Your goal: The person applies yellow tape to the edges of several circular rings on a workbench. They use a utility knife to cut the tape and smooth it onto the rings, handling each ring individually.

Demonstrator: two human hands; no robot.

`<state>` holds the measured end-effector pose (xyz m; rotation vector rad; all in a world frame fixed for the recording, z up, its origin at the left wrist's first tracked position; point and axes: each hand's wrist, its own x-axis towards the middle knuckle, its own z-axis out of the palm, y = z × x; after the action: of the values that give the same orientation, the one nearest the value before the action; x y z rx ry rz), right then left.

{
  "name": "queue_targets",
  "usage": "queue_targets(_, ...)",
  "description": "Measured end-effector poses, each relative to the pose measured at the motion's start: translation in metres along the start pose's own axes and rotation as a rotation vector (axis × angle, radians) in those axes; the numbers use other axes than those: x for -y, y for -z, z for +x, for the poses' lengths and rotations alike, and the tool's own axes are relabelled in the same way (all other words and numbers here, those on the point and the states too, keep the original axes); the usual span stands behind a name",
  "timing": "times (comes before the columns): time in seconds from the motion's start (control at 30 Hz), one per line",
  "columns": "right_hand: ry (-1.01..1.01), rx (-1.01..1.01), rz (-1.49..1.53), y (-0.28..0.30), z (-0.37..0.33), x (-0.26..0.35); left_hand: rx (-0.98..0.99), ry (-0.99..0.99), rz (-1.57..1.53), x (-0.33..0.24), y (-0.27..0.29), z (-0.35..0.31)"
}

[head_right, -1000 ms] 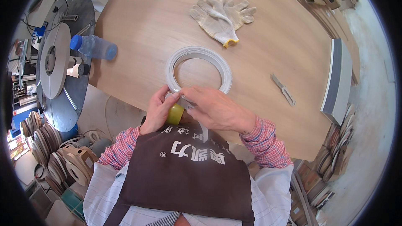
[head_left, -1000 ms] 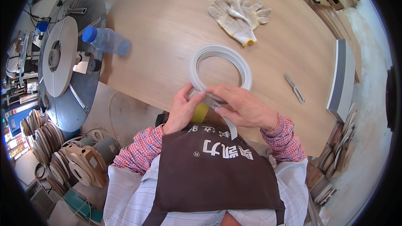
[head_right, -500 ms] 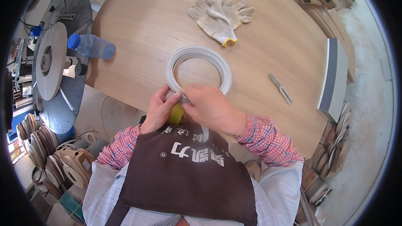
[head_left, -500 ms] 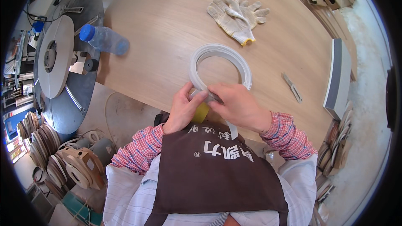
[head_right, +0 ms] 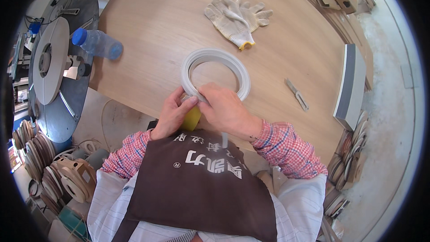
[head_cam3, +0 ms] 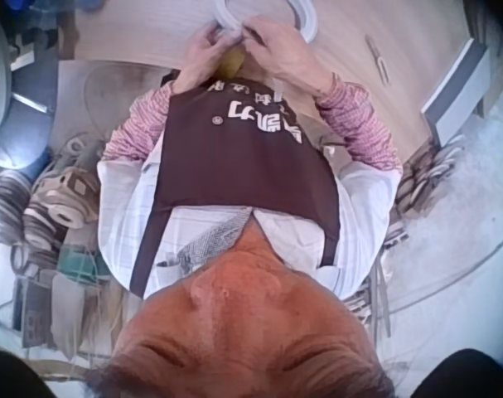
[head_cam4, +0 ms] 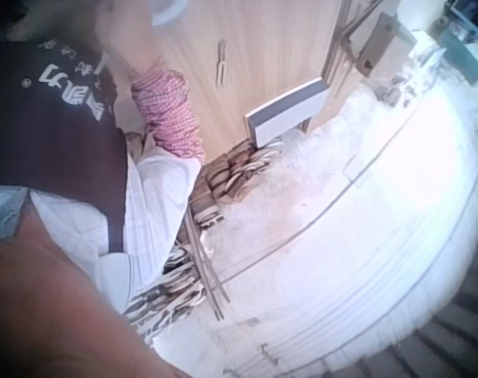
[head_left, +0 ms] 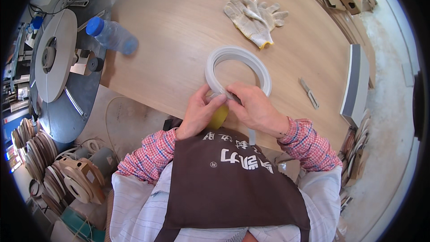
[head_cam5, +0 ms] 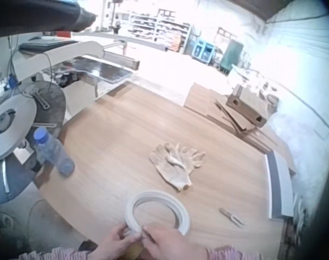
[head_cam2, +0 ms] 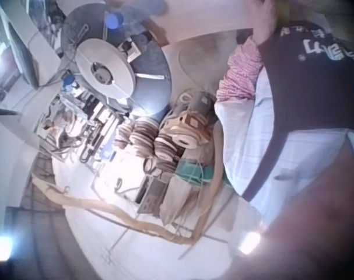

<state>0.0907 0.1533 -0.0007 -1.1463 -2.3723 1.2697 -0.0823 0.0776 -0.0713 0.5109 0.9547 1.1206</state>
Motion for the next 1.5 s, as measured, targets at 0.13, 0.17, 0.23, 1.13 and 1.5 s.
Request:
queue_targets(0.13,0.049,-0.036,0.024,0.006,-0.001,0.0,0.115,0.048,0.09,-0.017,0.004,-0.01)
queue_targets(0.17,0.025,-0.032,0.041,0.011,-0.001,0.003,0.125,0.011,0.08,-0.018,0.002,-0.014)
queue_targets(0.23,0.001,-0.018,0.062,0.02,-0.003,0.006,0.143,-0.045,0.118,-0.021,-0.001,-0.019)
queue_targets(1.13,-0.009,-0.023,0.105,0.043,-0.002,-0.005,0.133,-0.796,0.947,0.043,0.032,0.044)
queue_targets(1.5,0.327,-0.149,-0.369,-0.007,-0.011,-0.037,-0.301,-0.874,1.387,0.011,0.044,0.033)
